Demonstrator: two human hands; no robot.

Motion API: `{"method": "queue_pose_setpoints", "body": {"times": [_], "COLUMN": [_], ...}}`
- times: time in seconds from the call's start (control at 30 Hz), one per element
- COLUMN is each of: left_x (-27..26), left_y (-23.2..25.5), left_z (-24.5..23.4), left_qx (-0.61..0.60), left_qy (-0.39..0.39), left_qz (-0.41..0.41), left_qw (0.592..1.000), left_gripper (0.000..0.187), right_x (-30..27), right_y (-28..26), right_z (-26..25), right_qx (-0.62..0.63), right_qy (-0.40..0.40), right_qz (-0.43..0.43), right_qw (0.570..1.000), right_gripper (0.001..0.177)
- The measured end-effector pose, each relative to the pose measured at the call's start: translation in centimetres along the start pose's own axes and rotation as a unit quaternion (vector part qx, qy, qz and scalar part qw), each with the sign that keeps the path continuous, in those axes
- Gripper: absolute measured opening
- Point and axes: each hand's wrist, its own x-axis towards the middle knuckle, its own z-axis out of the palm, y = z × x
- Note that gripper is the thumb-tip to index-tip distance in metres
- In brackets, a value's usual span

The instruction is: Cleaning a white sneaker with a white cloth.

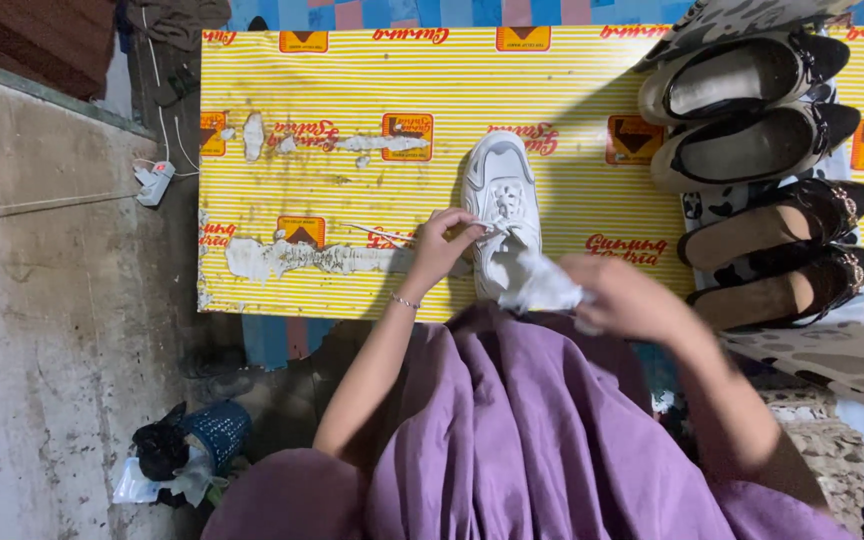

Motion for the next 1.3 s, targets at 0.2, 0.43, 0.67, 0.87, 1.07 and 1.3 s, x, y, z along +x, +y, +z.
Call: {"method": "queue_pose_setpoints", "body": {"times": [0.2, 0.43, 0.67, 0.87, 1.07, 1.3], "left_x": [-2.7, -7.1, -6.9, -6.7, -7.5, -6.6], "left_y": [6.7, 10.9, 10.2, 9.9, 5.4, 9.4], "left_z": [-0.1, 1.8, 2.2, 2.5, 5.2, 3.7], "left_qx": [0.173, 0.254, 0.236, 0.230, 0.299, 0.212], "left_qy": [0.004, -0.078, -0.114, -0.112, -0.131, -0.112], "left_qz": [0.126, 0.280, 0.252, 0.232, 0.174, 0.212], "left_qw": [0.977, 0.923, 0.932, 0.938, 0.929, 0.947], "left_gripper": [0.023, 0.038, 0.032, 0.023, 0.017, 0.022], "right_x": [4.9, 14.6, 20.8, 24.7, 21.1, 21.9], "right_y": [-1.6, 3.8, 10.7, 14.1, 5.9, 12.9], "right_z": [-4.1, 2.2, 5.7, 8.5, 12.3, 9.1], "right_qx": [0.039, -0.041, -0.213, -0.360, -0.516, -0.400], "right_qy": [0.197, 0.022, -0.056, -0.020, -0.135, -0.117], "right_qz": [0.031, -0.022, -0.154, -0.069, 0.050, -0.104], "right_qw": [0.979, 0.999, 0.963, 0.930, 0.844, 0.903], "right_gripper": [0.027, 0.042, 0.046, 0.029, 0.021, 0.033]}}
